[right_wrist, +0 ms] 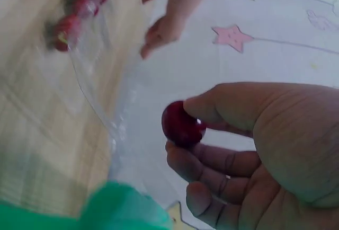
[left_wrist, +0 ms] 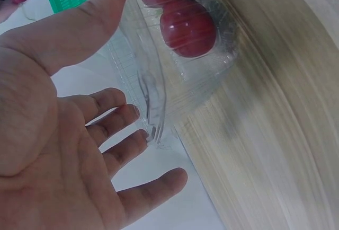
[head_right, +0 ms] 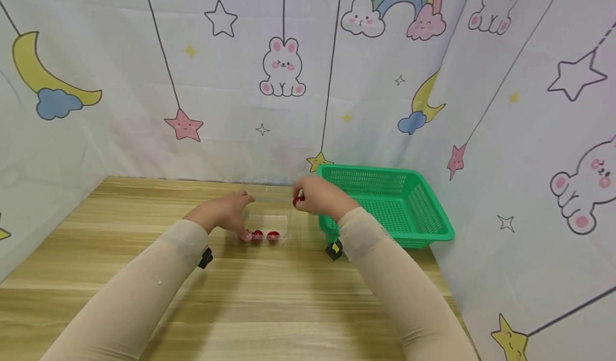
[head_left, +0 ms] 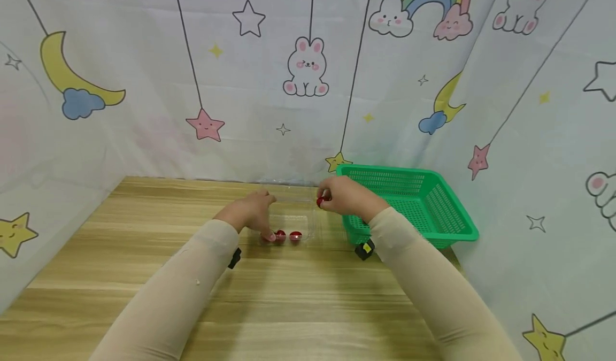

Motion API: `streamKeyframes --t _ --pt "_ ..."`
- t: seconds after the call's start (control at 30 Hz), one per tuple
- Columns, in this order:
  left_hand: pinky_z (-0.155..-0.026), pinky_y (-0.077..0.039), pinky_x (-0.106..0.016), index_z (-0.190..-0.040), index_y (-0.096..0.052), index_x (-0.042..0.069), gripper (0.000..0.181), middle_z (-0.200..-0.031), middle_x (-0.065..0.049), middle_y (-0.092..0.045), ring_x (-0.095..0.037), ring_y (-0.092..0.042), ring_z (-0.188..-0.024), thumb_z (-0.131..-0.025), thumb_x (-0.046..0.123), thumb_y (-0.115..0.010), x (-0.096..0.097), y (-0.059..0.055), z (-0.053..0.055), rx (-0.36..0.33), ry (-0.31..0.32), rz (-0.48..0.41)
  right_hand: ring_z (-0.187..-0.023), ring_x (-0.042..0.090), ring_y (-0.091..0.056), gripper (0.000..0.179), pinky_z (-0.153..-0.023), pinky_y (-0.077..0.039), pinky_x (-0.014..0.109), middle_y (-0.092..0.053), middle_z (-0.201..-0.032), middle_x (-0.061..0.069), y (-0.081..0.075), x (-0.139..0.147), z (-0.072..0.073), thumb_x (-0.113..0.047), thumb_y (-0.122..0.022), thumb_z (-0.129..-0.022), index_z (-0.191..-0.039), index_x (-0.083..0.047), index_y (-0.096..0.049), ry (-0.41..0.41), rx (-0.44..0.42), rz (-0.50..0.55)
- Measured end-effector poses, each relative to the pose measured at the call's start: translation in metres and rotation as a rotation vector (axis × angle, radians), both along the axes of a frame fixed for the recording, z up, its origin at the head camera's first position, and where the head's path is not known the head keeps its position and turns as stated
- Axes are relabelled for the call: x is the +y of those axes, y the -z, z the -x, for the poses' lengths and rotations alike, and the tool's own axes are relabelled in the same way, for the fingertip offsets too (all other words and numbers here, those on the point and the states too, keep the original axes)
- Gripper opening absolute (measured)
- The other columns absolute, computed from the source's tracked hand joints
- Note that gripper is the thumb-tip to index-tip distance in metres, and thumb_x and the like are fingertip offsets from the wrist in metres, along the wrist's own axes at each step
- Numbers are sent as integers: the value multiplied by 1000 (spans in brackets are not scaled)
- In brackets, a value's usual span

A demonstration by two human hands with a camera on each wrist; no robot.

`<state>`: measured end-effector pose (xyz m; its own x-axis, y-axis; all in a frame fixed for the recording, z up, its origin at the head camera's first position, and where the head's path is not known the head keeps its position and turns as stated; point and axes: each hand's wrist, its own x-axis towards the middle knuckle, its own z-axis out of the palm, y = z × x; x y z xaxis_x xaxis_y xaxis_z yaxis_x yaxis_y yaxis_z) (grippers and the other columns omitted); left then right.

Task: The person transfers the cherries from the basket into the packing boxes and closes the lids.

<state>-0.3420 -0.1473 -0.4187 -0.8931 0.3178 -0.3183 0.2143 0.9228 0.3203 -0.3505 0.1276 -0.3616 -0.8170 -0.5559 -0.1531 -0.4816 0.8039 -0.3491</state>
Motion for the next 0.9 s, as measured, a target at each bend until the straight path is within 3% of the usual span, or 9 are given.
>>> streamKeyframes --t 0.17,0.4,0.67,0.9 --pt "-131 -42 -68 -176 -40 7 114 -183 -21 -33 -48 -31 -171 -86 38 -102 -1 -1 0 -7 -4 0 -112 23 -79 12 -96 -67 40 -83 -122 7 20 -25 -1 -16 -73 -112 -121 -14 -81 -135 -22 -39" --pt "-130 -45 -66 -176 -40 8 116 -183 -20 -34 -45 -33 -170 -85 42 -103 -2 0 2 -6 1 17 -107 21 -76 11 -97 -65 41 -82 -117 6 43 -55 1 -16 -74 -110 -118 -12 -81 -205 28 -81" --pt "-130 -45 -67 -175 -42 7 116 -182 -21 -35 -46 -33 -170 -84 45 -103 -3 0 1 13 25 37 -106 22 -78 14 -94 -66 40 -84 -118 9 69 -79 7 -17 -76 -110 -121 -10 -80 -174 45 2" --pt "-130 -46 -65 -174 -43 6 112 -179 -20 -38 -45 -37 -168 -86 42 -102 -5 3 1 20 30 5 -88 12 -74 11 -85 -65 33 -85 -111 2 87 -96 7 -21 -76 -111 -117 -14 -81 -108 25 62"
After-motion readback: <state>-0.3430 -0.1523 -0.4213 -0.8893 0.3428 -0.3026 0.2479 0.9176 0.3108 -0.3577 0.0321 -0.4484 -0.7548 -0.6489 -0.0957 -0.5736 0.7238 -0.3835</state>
